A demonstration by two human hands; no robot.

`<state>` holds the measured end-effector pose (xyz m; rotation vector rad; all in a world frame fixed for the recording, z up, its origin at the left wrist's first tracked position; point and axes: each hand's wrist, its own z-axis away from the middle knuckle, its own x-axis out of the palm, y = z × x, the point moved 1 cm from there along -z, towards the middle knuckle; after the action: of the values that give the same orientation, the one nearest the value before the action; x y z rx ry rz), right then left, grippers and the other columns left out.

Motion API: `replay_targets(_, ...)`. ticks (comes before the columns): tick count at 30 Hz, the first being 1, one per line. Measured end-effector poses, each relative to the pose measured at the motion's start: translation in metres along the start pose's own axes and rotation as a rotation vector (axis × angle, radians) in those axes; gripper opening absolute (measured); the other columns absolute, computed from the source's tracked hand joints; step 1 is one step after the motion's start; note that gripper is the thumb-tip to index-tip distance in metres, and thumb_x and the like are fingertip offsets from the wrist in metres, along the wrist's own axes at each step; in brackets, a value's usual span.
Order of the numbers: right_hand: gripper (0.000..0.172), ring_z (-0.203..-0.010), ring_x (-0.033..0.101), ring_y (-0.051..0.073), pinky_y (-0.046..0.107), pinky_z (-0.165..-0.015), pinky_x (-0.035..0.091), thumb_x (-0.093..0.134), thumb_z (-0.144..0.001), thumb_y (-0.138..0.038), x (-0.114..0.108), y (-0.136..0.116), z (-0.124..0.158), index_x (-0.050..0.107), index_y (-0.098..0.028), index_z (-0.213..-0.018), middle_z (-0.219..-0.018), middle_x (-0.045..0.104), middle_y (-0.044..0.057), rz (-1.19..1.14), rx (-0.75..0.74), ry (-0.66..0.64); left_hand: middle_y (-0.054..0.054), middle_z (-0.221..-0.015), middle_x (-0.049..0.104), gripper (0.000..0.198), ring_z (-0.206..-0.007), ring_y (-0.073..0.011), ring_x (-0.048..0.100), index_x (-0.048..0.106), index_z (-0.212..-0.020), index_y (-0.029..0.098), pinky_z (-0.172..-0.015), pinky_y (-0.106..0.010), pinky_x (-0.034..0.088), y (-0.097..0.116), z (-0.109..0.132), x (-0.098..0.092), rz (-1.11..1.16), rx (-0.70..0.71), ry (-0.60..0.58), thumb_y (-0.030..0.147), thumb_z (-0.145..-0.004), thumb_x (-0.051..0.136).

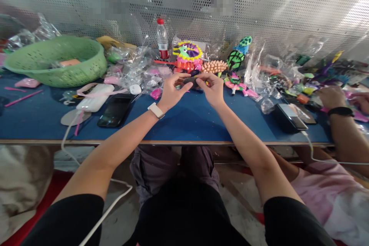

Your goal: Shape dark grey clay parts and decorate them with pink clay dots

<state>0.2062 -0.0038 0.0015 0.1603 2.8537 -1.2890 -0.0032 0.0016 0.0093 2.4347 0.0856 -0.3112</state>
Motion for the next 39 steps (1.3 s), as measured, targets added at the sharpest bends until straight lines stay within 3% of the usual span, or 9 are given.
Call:
replay_targets(5, 0.037, -0.110, 0.083, 0.025, 0.039, -0.088, 0.073, 0.093, -0.097, -0.066, 0.002, -0.013, 0.004, 0.087, -0.030, -0.103, -0.111, 0.087, 0.005, 0.098, 0.009, -0.042, -0.012, -0.119, 0.087, 0.046, -0.108, -0.0254, 0.084, 0.085, -0.115, 0.024, -0.096, -0.042, 0.071, 0.009, 0.000, -0.004, -0.062, 0.097, -0.005, 0.070, -0.111, 0.080)
replay_targets(10, 0.027, -0.113, 0.082, 0.026, 0.041, -0.092, 0.073, 0.087, -0.104, -0.057, 0.004, -0.019, 0.007, 0.087, -0.031, -0.111, -0.116, 0.086, 0.005, 0.153, -0.034, -0.060, -0.010, -0.117, 0.086, 0.031, -0.107, -0.0251, 0.083, 0.082, -0.112, 0.025, -0.097, -0.043, 0.070, 0.011, -0.001, -0.005, -0.122, 0.106, -0.013, 0.056, -0.113, 0.082)
replay_targets(22, 0.029, -0.113, 0.081, 0.027, 0.046, -0.096, 0.073, 0.085, -0.105, -0.059, 0.003, -0.021, 0.007, 0.088, -0.032, -0.113, -0.119, 0.086, 0.007, 0.169, -0.090, -0.063, -0.010, -0.114, 0.085, 0.036, -0.104, -0.0248, 0.081, 0.082, -0.113, 0.026, -0.095, -0.043, 0.069, 0.015, -0.001, -0.006, -0.147, 0.167, -0.020, 0.059, -0.120, 0.068)
replay_targets(31, 0.018, -0.116, 0.082, 0.029, 0.051, -0.104, 0.072, 0.082, -0.109, -0.047, 0.001, -0.021, 0.006, 0.089, -0.031, -0.109, -0.116, 0.087, 0.008, 0.232, -0.154, -0.078, -0.010, -0.114, 0.086, 0.026, -0.104, -0.0257, 0.083, 0.085, -0.116, 0.024, -0.097, -0.042, 0.068, 0.008, -0.001, -0.004, -0.150, 0.196, -0.028, 0.049, -0.117, 0.077)
replay_targets(35, 0.025, -0.118, 0.083, 0.028, 0.047, -0.101, 0.073, 0.079, -0.111, -0.050, 0.001, -0.014, 0.007, 0.088, -0.030, -0.123, -0.122, 0.087, 0.008, 0.231, -0.141, -0.088, -0.010, -0.115, 0.087, 0.019, -0.108, -0.0255, 0.083, 0.086, -0.113, 0.024, -0.101, -0.041, 0.067, 0.008, -0.001, -0.004, -0.164, 0.161, -0.027, 0.041, -0.116, 0.079)
replay_targets(39, 0.029, -0.114, 0.084, 0.026, 0.043, -0.097, 0.073, 0.077, -0.112, -0.051, -0.001, -0.006, 0.006, 0.087, -0.030, -0.129, -0.124, 0.087, 0.008, 0.251, -0.123, -0.127, -0.010, -0.111, 0.087, 0.025, -0.106, -0.0249, 0.082, 0.086, -0.108, 0.023, -0.099, -0.040, 0.066, 0.010, -0.001, -0.004, -0.163, 0.094, -0.024, 0.047, -0.115, 0.080)
